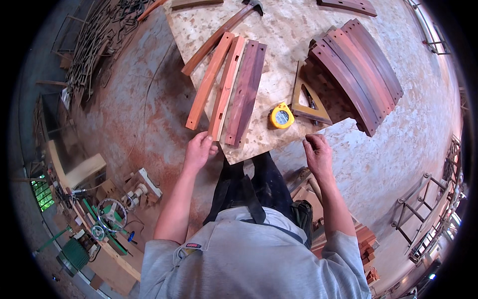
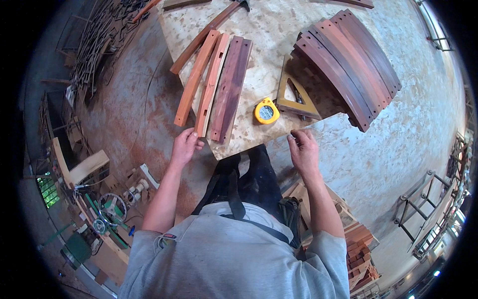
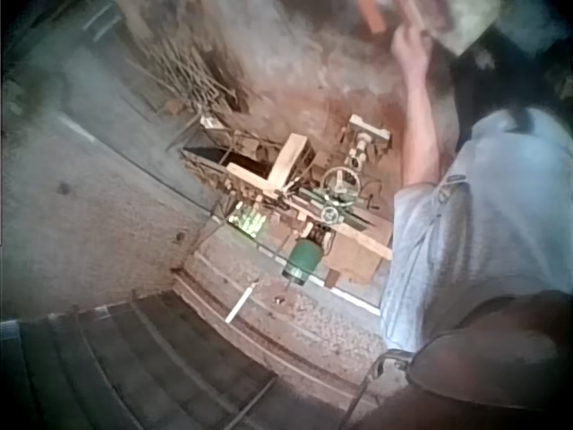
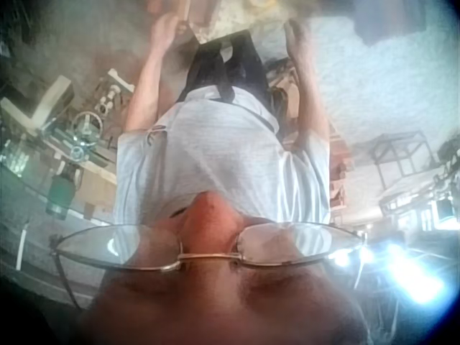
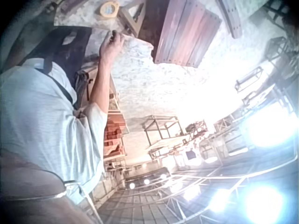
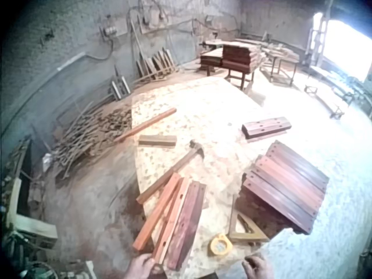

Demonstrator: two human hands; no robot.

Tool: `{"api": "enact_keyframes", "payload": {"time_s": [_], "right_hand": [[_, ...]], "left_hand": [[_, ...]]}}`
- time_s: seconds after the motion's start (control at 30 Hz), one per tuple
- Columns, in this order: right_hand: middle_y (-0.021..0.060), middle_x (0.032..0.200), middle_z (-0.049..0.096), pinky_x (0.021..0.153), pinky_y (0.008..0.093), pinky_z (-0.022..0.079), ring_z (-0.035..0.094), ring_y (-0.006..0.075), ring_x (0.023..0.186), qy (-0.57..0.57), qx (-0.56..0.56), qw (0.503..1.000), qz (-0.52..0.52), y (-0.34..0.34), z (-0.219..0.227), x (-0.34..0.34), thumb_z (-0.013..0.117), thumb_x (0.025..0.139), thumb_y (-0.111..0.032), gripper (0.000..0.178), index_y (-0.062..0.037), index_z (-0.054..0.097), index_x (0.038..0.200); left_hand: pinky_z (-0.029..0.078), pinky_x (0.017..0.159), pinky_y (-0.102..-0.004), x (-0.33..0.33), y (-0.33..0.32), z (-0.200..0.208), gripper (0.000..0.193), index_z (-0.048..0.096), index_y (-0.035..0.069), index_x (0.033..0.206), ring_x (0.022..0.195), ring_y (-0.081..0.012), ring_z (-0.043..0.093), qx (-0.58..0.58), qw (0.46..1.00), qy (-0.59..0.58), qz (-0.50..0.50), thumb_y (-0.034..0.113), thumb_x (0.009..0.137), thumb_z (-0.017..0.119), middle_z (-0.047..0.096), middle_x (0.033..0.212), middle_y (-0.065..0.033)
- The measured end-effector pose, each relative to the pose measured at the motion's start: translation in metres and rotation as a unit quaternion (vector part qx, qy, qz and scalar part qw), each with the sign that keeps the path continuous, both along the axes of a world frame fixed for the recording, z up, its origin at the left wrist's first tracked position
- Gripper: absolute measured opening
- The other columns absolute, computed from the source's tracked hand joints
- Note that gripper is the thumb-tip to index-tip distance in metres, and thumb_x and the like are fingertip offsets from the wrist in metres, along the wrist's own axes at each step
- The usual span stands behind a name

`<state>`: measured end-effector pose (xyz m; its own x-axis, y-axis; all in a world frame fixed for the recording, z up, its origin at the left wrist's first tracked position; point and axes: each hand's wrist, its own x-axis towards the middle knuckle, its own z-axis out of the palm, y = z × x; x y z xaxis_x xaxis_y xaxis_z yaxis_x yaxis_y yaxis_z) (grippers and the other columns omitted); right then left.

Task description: The person repeatedly picks up rectangular wooden planks from a workbench and moves them to a green spindle moulder machine. They feed each plank through the machine to shape its edges, then return to the workbench to select the next piece. The process involves handling the wood by hand and operating the machine's controls.

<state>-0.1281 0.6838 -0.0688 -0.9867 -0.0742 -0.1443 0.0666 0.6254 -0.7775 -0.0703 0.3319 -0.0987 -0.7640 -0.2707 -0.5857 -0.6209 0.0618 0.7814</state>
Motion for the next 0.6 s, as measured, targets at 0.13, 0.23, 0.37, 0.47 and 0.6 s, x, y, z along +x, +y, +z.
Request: {"api": "enact_keyframes", "payload": {"time_s": [0.13, 0.23, 0.37, 0.47, 0.6], "right_hand": [[0.0120, 0.082, 0.057, 0.064, 0.0304, 0.046, 0.055, 0.0209, 0.069, -0.001, -0.014, 1.000, 0.000, -0.005, -0.003, 0.003, 0.063, 0.079, -0.006, 0.015, 0.0018, 0.062, 0.092], [0.0119, 0.082, 0.057, 0.064, 0.0303, 0.046, 0.055, 0.0210, 0.068, -0.011, -0.015, 1.000, 0.003, -0.007, -0.003, 0.003, 0.063, 0.079, -0.006, 0.015, 0.0020, 0.062, 0.092], [0.0122, 0.084, 0.058, 0.065, 0.0297, 0.046, 0.057, 0.0211, 0.070, -0.021, -0.016, 1.000, 0.006, -0.008, -0.004, 0.003, 0.063, 0.080, -0.006, 0.015, 0.0020, 0.062, 0.093], [0.0125, 0.086, 0.058, 0.066, 0.0293, 0.047, 0.058, 0.0212, 0.072, -0.020, -0.023, 1.000, 0.004, -0.008, -0.007, 0.003, 0.062, 0.081, -0.007, 0.016, 0.0020, 0.062, 0.093], [0.0127, 0.086, 0.058, 0.067, 0.0293, 0.047, 0.058, 0.0219, 0.073, -0.036, -0.021, 0.999, 0.001, -0.011, -0.005, 0.000, 0.062, 0.081, -0.008, 0.016, 0.0020, 0.062, 0.094]], "left_hand": [[0.052, 0.057, -0.0237, -0.001, -0.001, 0.000, 0.028, 0.055, -0.006, 0.109, 0.064, -0.0106, 0.062, -0.034, 0.999, 0.009, 0.004, 0.016, 0.091, 0.051, 0.062, 0.083, -0.0064], [0.051, 0.057, -0.0237, 0.001, -0.001, -0.003, 0.027, 0.057, -0.005, 0.107, 0.065, -0.0104, 0.062, -0.051, 0.998, 0.010, 0.019, 0.015, 0.090, 0.052, 0.062, 0.081, -0.0056], [0.051, 0.060, -0.0253, 0.004, -0.004, -0.009, 0.023, 0.058, -0.004, 0.103, 0.068, -0.0116, 0.062, -0.148, 0.988, 0.030, -0.016, 0.014, 0.089, 0.052, 0.063, 0.077, -0.0063], [0.052, 0.060, -0.0251, 0.010, -0.009, -0.019, 0.024, 0.054, -0.004, 0.107, 0.071, -0.0122, 0.063, -0.208, 0.976, 0.056, -0.043, 0.013, 0.090, 0.051, 0.062, 0.082, -0.0072], [0.052, 0.064, -0.0270, 0.008, -0.001, -0.010, 0.023, 0.053, -0.004, 0.106, 0.074, -0.0131, 0.063, -0.152, 0.985, 0.065, 0.042, 0.010, 0.088, 0.053, 0.063, 0.083, -0.0087]]}}
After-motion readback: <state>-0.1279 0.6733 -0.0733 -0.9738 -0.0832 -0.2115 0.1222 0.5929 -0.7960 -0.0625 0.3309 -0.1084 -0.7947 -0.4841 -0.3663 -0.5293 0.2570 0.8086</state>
